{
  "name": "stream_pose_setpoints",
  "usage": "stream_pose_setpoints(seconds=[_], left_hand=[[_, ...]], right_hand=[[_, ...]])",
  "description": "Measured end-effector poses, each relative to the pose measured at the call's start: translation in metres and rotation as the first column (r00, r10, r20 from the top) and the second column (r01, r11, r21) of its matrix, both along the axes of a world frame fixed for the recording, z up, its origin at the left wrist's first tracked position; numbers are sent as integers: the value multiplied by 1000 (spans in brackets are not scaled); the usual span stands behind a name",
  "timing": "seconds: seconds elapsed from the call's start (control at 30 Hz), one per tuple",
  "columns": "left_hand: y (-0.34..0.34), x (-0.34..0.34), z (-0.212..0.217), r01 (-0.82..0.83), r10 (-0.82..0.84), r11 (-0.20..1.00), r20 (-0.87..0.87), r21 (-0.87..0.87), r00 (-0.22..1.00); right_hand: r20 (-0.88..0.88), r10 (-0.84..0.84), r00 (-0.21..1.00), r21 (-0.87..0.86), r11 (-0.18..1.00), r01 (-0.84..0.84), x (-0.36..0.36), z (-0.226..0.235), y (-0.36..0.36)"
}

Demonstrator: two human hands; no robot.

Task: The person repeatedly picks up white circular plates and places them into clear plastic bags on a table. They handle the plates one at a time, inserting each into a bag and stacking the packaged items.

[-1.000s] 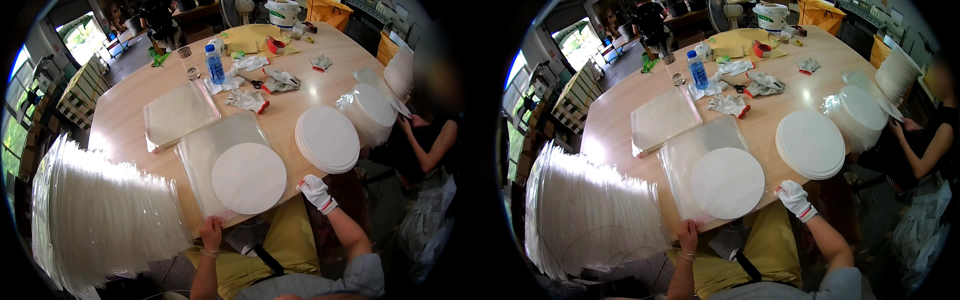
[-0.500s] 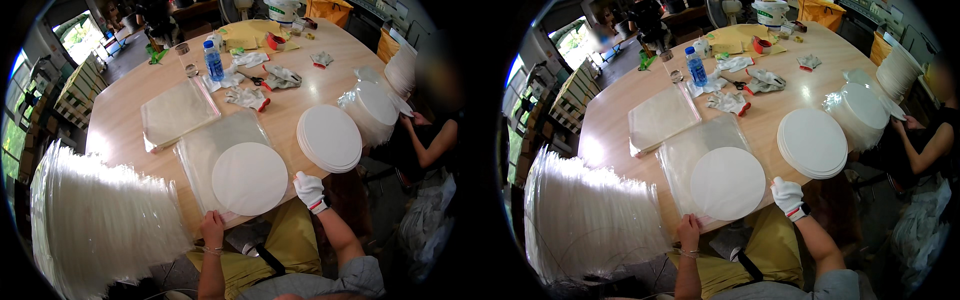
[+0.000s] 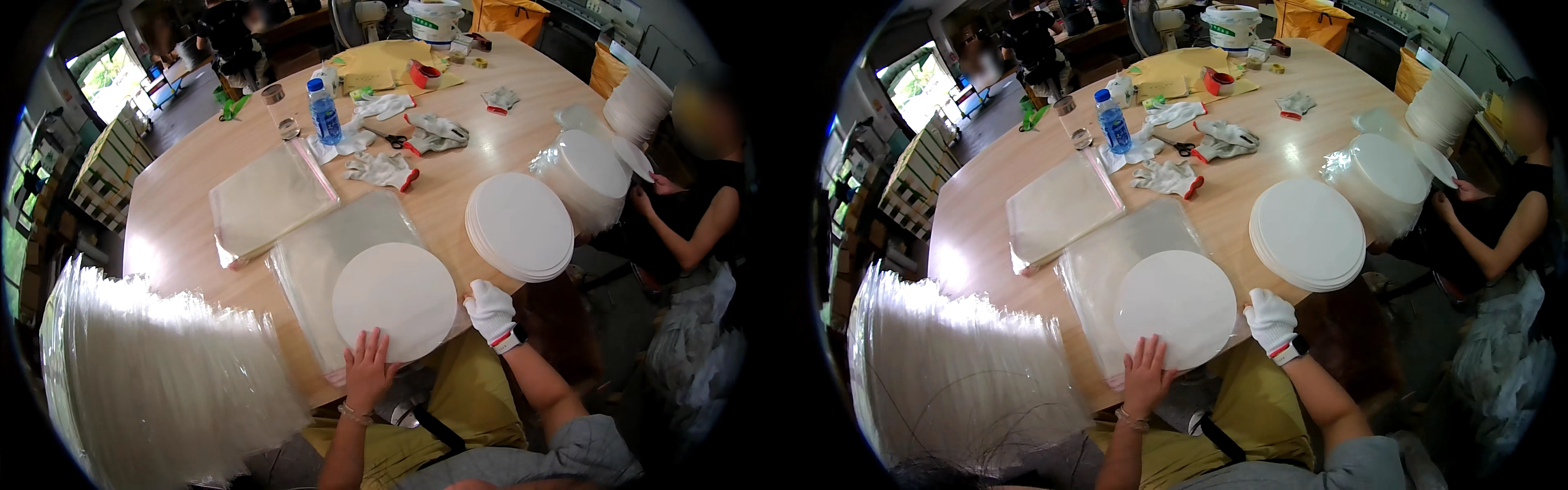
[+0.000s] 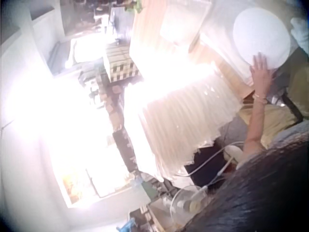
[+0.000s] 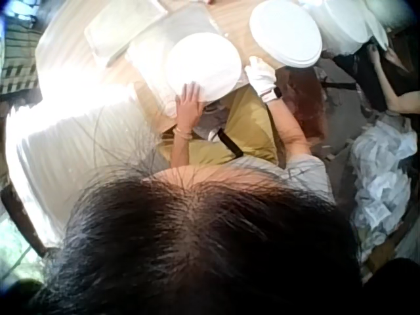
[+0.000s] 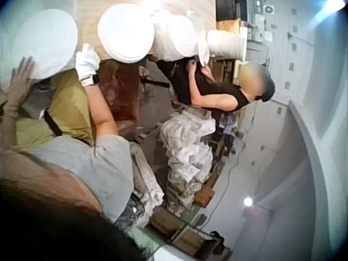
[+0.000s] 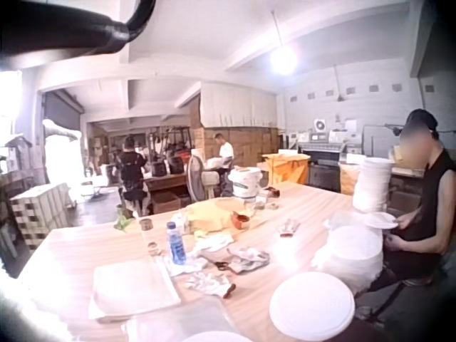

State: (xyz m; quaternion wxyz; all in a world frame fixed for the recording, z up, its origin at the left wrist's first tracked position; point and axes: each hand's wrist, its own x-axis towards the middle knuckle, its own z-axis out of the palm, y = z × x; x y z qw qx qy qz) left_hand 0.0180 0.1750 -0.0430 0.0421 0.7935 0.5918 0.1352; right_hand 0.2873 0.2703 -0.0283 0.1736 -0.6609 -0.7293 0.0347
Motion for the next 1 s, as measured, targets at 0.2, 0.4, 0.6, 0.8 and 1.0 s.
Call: stream_pose_setpoints(seconds=[0.2,0.4,0.6,0.8,1.0], left_hand=[[-4,2,6,-11,4,995,-68,-100,998],[-4,2,5,-5,-1,998,-76,-69,997],[-6,3,8,-14,8,995,-60,-94,998],[-7,4,4,-13,10,999,-84,-37,996],[-9,4,2,-18,15,999,-91,-31,996]], right_hand=[[38,373,927,425,833,-353,1,4,-20],[51,222,974,160,961,-228,10,-2,-26],[-44,33,998,237,971,-22,7,-13,-24],[21,261,965,198,945,-260,6,-2,-34],[-6,88,996,211,974,-85,8,-17,-30]])
